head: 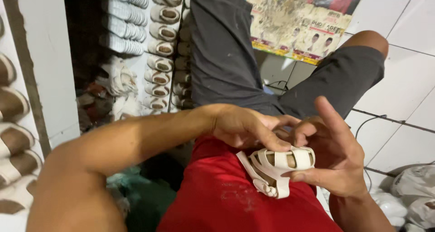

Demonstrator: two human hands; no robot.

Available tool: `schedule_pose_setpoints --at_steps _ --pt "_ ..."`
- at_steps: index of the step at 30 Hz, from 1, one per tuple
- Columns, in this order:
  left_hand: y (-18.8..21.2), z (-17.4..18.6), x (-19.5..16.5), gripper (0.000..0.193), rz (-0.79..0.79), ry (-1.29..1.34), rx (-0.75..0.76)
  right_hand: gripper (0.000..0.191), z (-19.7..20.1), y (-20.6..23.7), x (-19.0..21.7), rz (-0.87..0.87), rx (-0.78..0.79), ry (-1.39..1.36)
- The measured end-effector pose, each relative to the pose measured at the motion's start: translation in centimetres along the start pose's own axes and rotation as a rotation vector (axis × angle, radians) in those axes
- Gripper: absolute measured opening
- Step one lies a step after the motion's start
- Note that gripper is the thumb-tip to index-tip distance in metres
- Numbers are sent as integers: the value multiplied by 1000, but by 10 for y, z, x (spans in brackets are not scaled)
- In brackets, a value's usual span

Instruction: The person assembles a slipper by wrapping a white strap around a brown shoe last, folding and tucking the strap ends to form the upper. They repeat this process for multiple slippers, placing each finished unit on a nearby shelf.

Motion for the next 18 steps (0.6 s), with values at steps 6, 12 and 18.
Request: schedule_pose_setpoints --at_steps 6,12,18 --pt "16 -33 -9 69 -353 -379 -413 98 2 -22 -3 -68 -205 92" --pt "10 -9 -26 55 -735 73 -596 90 3 -55 8 332 -155 620" --pt "-13 1 -57 40 -1050 193 -514 85 11 -70 14 555 -216 960"
Point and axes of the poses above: each hand's wrist, its own y-axis away from the middle knuckle, its own z-axis out of the back of the hand, x = y × z, the point moved 2 cm from there along -y, towards the middle knuckle, and after that the axes turned 7 degrees about z, right-handed, at the moved point
